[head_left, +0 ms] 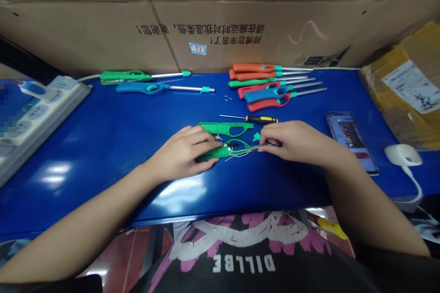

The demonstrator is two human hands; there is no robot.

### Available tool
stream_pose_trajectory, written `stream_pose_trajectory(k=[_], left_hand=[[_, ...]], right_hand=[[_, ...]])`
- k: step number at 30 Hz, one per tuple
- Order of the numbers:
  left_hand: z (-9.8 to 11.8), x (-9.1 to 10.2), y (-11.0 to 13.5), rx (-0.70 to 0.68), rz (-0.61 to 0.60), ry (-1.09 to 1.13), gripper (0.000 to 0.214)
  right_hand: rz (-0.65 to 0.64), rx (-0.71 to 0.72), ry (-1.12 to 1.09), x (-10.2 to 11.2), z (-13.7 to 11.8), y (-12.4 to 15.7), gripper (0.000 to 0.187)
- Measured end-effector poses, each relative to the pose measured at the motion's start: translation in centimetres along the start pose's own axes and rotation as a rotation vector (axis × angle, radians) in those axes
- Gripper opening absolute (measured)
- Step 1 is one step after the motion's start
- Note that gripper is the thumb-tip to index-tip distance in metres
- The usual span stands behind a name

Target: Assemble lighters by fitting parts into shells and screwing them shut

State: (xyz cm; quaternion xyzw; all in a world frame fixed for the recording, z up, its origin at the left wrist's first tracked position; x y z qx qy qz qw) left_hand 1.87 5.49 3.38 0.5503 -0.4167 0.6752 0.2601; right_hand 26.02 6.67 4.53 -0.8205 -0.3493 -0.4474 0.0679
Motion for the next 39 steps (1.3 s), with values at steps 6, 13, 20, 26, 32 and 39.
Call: stream_pose_trajectory(k=[6, 13, 20, 26, 32, 39], left_hand=[[0.0, -0.1, -0.1, 0.009, 0.002, 0.03, 0.03], [-0.1, -0.2, 0.0, 0.024, -0.005, 0.07, 0.029], [-0.1, -0.4, -0.1, 0.029, -0.006, 0.089, 0.029], [-0.1, -0.3, -0.1, 0.033, 0.004, 0.091, 0.03], [0.5, 0.6, -0.2, 0.016, 0.015, -0.056, 0.032], [1.5, 0.1, -0.6, 0.082, 0.035, -0.012, 0.029]], right_hand=[[-0.03, -0.054, -0.003, -0.1, 0.2, 0.0, 0.026], [-0.055, -0.117, 0.006, -0.5, -0.2, -0.3, 0.025], [-0.057, -0.203, 0.037, -0.2, 0.1, -0.3, 0.018], [-0.035, -0.211, -0.018, -0.5, 0.0, -0.4, 0.021], [0.037, -0.155, -0.044, 0.2, -0.2, 0.1, 0.019], [0.216, -0.114, 0.017, 1.0, 0.7, 0.4, 0.026]])
Point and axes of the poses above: each hand's wrist, its own y-axis away from the middle knuckle, its own x-axis out of the back of the hand, z = x × y, the point moved 5 cm from there along -y, towards the middle knuckle, and after that the axes turned 15 degrees about -y, right-handed, at the moved point
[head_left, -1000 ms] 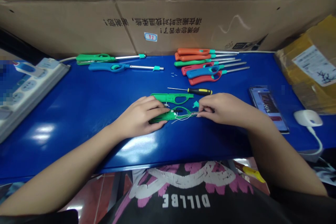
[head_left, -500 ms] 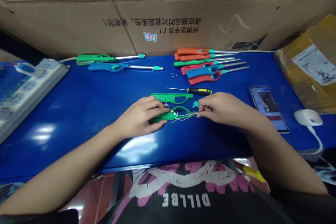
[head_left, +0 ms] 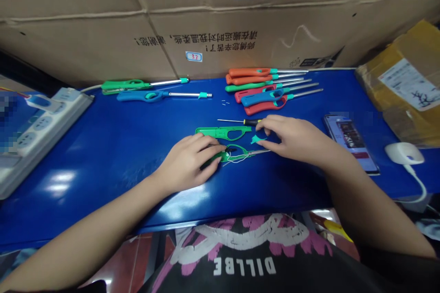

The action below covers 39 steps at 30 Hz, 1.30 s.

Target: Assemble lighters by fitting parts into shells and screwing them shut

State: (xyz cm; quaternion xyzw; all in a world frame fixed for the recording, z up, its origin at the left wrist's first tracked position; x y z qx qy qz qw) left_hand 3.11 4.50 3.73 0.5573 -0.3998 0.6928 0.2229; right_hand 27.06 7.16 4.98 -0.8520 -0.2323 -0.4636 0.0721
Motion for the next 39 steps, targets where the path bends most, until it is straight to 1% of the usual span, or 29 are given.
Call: stream_pose_trajectory(k=[2, 5, 8, 12, 15, 18, 23, 26, 29, 33, 36, 39], left_hand=[[0.2, -0.5, 0.0, 0.02, -0.007, 0.009, 0.028], [0.3, -1.0, 0.0, 0.027, 0.004, 0.029, 0.026], [0.3, -1.1, -0.1, 0.037, 0.029, 0.038, 0.023], [0.2, -1.1, -0.3, 0.072, 0.035, 0.05, 0.019], [0.3, -1.2, -0.3, 0.087, 0.037, 0.05, 0.017], [0.3, -1.3, -0.3, 0.093, 0.034, 0.055, 0.017], [0.3, -1.4, -0.3, 0.097, 0.039, 0.053, 0.017], [0.3, -1.4, -0.3, 0.094, 0.038, 0.051, 0.017], [0.3, -1.5, -0.3, 0.096, 0.042, 0.05, 0.017], [0.3, -1.5, -0.2, 0.097, 0.048, 0.055, 0.018], [0.3, -1.5, -0.2, 0.083, 0.066, 0.072, 0.018], [0.1, -1.4, -0.1, 0.073, 0.08, 0.09, 0.018]], right_hand=[[-0.037, 0.024, 0.02, -0.6, 0.0, -0.2, 0.029], [-0.079, 0.072, 0.052, -1.4, -0.2, -0.5, 0.026], [-0.058, 0.08, 0.046, -1.8, -0.5, -0.7, 0.019], [0.003, 0.159, -0.103, -1.9, -1.5, -0.5, 0.017], [-0.031, 0.217, -0.202, -2.6, -2.4, -0.4, 0.015], [-0.061, 0.212, -0.232, -3.6, -2.7, -0.6, 0.015], [-0.038, 0.201, -0.284, -4.8, -2.7, -1.1, 0.014], [-0.047, 0.217, -0.261, -5.3, -2.8, -1.2, 0.014], [-0.038, 0.233, -0.221, -5.5, -3.0, -1.3, 0.015], [-0.02, 0.261, -0.199, -5.3, -3.0, -1.2, 0.018], [-0.032, 0.312, -0.17, -5.1, -3.2, -1.1, 0.017], [-0.043, 0.331, -0.155, -5.0, -3.4, -0.9, 0.017]])
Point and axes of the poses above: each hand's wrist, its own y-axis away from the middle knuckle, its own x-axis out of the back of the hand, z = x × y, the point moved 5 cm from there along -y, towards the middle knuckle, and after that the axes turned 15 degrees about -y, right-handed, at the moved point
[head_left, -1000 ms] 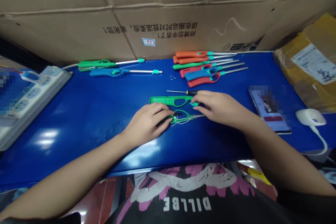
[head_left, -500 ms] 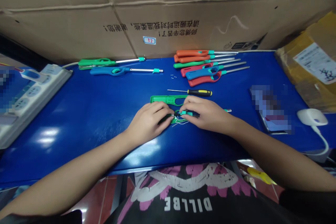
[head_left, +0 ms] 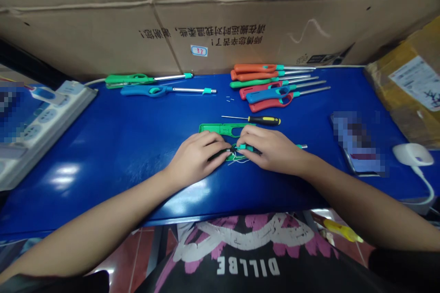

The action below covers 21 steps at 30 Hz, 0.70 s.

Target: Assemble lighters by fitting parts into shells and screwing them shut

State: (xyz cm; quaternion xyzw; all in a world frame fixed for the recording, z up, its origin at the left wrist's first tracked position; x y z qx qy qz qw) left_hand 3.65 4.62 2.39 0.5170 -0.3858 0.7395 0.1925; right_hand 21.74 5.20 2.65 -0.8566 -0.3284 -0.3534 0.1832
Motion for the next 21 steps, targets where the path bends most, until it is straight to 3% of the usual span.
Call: stream_pose_trajectory(k=[3, 7, 12, 16, 21], left_hand=[[-0.1, 0.1, 0.1, -0.014, 0.011, 0.01, 0.018], [-0.1, 0.4, 0.2, -0.023, 0.046, 0.041, 0.016], [0.0, 0.9, 0.3, -0.044, 0.101, 0.081, 0.014], [0.0, 1.1, 0.4, -0.063, 0.13, 0.092, 0.014], [0.2, 1.3, 0.4, -0.08, 0.141, 0.098, 0.012]], right_hand=[[0.013, -0.003, -0.027, 0.0, 0.0, 0.0, 0.016], [0.111, -0.022, -0.237, 0.6, 0.3, -0.1, 0.013], [0.278, -0.271, -0.548, 1.8, 1.7, 0.2, 0.023], [0.208, -0.335, -0.698, 1.8, 1.5, 0.0, 0.022], [0.083, -0.351, -0.698, 1.2, 1.2, -0.2, 0.02]])
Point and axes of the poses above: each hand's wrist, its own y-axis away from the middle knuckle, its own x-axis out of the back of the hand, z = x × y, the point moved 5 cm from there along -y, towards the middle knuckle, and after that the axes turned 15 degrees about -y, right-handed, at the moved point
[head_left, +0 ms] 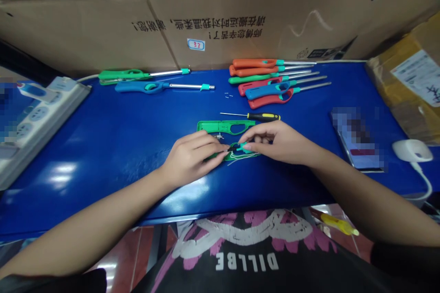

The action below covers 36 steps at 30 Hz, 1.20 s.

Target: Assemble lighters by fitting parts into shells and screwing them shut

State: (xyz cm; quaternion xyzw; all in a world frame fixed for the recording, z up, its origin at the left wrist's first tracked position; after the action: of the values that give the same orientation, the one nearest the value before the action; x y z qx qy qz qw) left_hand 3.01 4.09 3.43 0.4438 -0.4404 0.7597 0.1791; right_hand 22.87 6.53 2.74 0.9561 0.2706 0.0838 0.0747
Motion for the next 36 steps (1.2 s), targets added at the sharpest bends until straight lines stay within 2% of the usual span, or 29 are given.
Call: stream_pose_trajectory(k=[5, 11, 17, 22, 28, 31, 36], left_hand=[[0.0, 0.0, 0.0, -0.011, -0.01, 0.005, 0.011], [0.2, 0.1, -0.1, -0.046, 0.035, 0.014, 0.012], [0.1, 0.0, 0.0, -0.036, 0.052, 0.034, 0.015], [0.1, -0.1, 0.2, -0.038, 0.042, 0.027, 0.018], [0.1, -0.2, 0.1, 0.031, -0.068, -0.008, 0.019], [0.5, 0.2, 0.1, 0.029, -0.132, -0.042, 0.032], [0.8, 0.7, 0.5, -0.029, -0.341, -0.145, 0.046]], right_hand=[[-0.013, -0.039, 0.0, -0.2, 0.4, 0.0, 0.02], [-0.019, -0.026, -0.04, -0.8, 0.7, -0.2, 0.019], [-0.012, -0.002, -0.179, -1.2, 0.8, -0.3, 0.018], [-0.014, -0.026, -0.19, -1.3, 1.1, -0.4, 0.019], [0.011, -0.051, -0.183, -1.5, 1.6, -0.6, 0.018], [0.017, -0.041, -0.166, -1.5, 1.7, -0.7, 0.016], [0.016, -0.03, -0.122, -1.6, 1.7, -0.6, 0.013]])
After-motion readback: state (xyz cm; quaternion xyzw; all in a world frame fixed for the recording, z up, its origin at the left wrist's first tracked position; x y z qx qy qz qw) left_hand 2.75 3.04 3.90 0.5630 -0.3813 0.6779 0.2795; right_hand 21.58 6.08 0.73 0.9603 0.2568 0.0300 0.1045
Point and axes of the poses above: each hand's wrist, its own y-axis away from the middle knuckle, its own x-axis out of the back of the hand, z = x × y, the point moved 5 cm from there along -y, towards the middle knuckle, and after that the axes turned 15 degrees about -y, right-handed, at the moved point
